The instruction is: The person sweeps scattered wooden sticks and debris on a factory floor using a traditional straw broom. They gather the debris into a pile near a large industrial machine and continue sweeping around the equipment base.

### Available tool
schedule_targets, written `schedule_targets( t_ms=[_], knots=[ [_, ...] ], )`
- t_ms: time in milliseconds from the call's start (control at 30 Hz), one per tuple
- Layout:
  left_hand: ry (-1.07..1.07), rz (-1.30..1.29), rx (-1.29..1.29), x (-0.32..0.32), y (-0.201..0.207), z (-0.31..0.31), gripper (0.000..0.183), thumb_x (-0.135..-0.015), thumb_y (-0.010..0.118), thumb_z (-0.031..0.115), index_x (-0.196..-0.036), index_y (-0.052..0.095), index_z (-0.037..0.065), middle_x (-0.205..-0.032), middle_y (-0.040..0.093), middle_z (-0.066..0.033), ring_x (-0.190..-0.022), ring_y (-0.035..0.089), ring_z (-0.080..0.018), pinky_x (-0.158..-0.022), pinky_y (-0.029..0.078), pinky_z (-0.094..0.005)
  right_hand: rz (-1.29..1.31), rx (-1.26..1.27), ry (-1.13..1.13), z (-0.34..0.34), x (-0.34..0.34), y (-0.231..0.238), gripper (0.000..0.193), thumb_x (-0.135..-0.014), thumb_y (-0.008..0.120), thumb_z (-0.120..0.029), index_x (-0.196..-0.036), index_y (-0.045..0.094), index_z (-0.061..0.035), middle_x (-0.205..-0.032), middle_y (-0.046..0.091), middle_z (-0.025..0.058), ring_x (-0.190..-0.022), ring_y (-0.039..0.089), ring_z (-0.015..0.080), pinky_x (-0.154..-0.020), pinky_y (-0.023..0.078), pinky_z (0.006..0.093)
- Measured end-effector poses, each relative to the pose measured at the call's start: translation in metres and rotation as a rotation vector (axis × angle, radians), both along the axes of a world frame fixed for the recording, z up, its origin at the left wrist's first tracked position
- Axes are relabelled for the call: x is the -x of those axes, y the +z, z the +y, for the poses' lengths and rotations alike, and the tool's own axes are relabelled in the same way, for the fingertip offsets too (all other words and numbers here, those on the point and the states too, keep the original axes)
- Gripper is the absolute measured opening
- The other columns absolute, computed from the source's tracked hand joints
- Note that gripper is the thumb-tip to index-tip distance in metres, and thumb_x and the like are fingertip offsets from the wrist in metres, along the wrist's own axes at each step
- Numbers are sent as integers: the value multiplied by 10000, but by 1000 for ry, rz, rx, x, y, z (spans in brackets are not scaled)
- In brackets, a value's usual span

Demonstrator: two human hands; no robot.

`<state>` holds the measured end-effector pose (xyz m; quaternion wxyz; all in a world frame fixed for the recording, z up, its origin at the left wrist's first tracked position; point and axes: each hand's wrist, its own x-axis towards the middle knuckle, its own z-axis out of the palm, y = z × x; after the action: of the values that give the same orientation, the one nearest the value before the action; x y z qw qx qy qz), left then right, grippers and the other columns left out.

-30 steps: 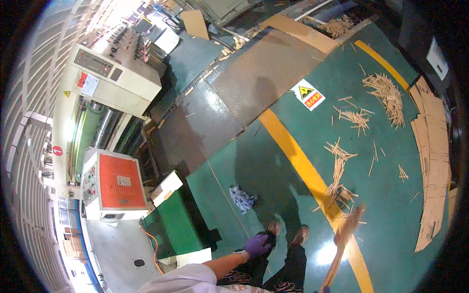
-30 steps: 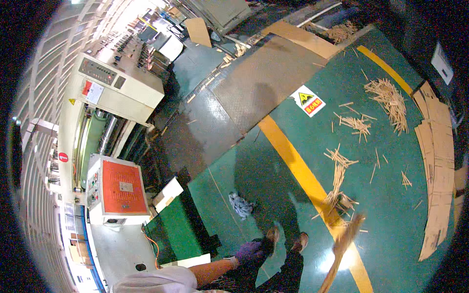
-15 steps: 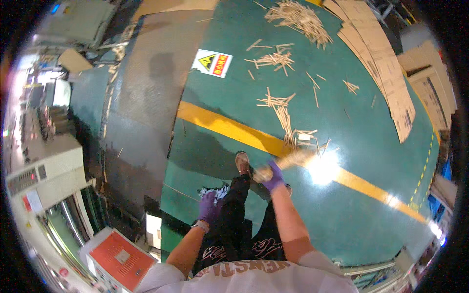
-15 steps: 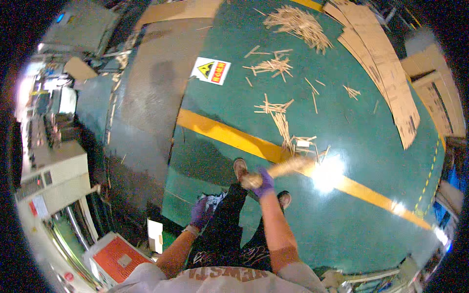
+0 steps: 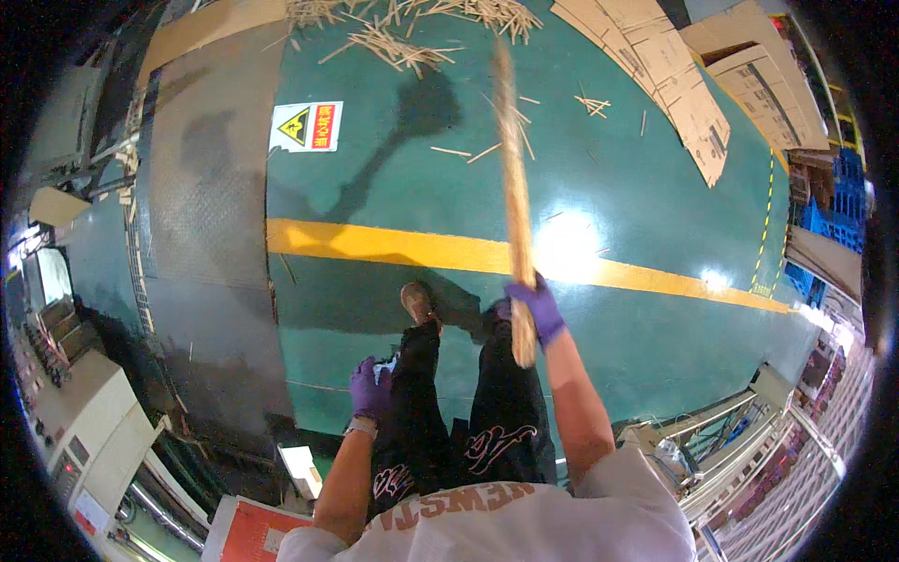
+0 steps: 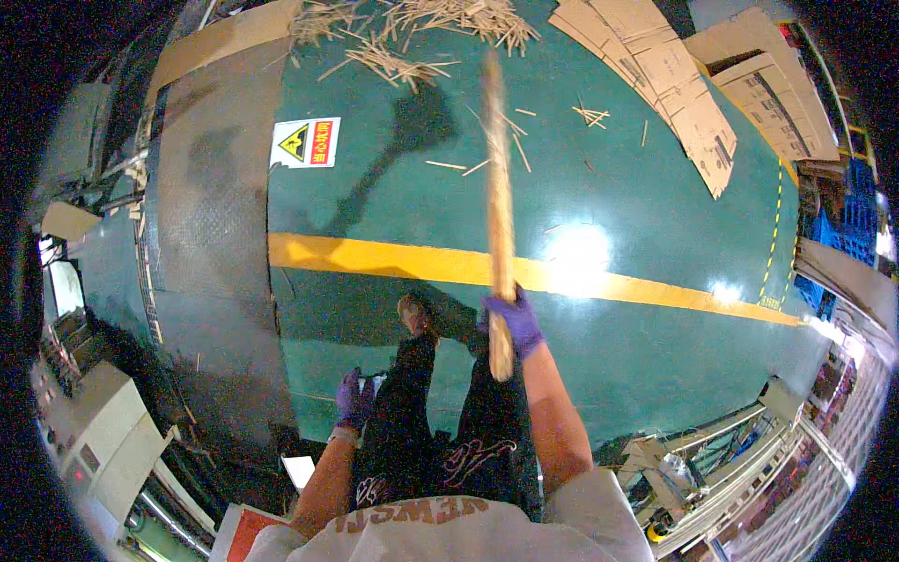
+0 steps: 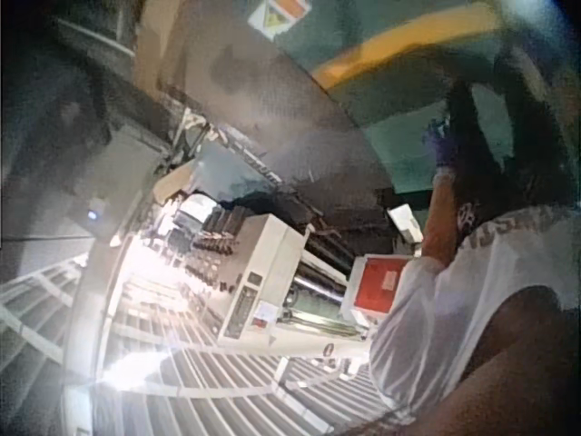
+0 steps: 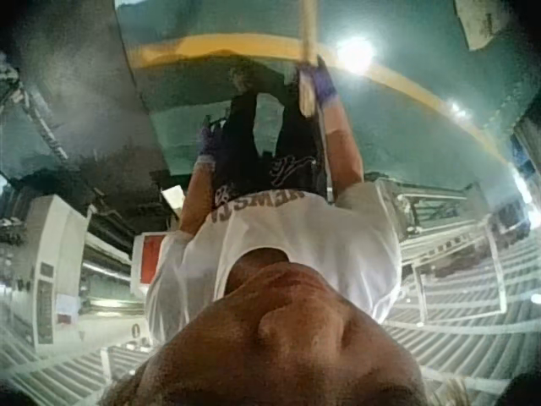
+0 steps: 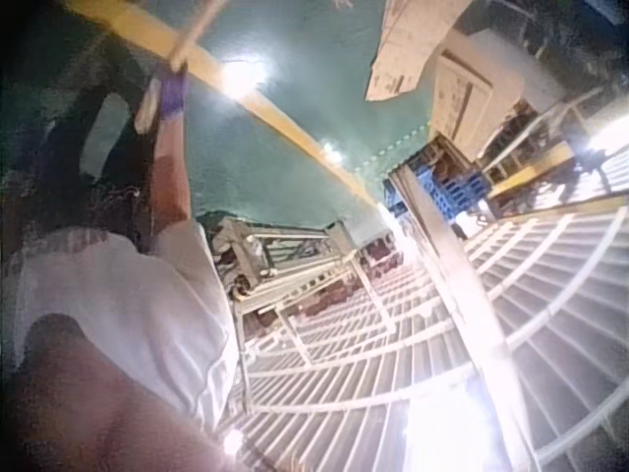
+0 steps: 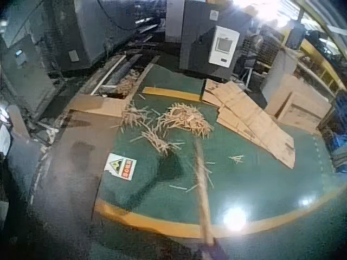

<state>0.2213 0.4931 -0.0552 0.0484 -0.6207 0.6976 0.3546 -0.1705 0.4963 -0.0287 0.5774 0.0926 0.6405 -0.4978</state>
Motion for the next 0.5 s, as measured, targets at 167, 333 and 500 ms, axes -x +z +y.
schedule_targets(
  t_ms=[167, 333, 500],
  knots=[
    [-107, -89, -93, 30, 5, -21, 403, -805, 614, 257, -1120, 559, 12, -1050, 601, -197, -964, 555, -391, -825, 456, -470, -140, -259, -292, 173, 70, -23, 290, -774, 700, -159, -996, 539, -65, -756, 594, 85, -612, 589, 225, -520, 517, 364],
    [-104, -162, -70, 43, 5, -9, 422, -804, 618, 303, -1116, 565, 23, -1032, 598, -204, -933, 568, -393, -782, 465, -476, -400, -151, -659, 204, 121, -100, 234, -778, 695, -208, -912, 549, -83, -709, 570, 91, -597, 582, 251, -517, 514, 375],
    [-289, -172, -119, 93, -10, 19, 430, -795, 613, 346, -1108, 580, 53, -979, 600, -202, -903, 569, -402, -764, 461, -490, -338, -239, -373, 4, 32, -131, 111, -834, 623, -186, -830, 546, -106, -717, 556, 55, -609, 562, 226, -562, 499, 402]
  ],
)
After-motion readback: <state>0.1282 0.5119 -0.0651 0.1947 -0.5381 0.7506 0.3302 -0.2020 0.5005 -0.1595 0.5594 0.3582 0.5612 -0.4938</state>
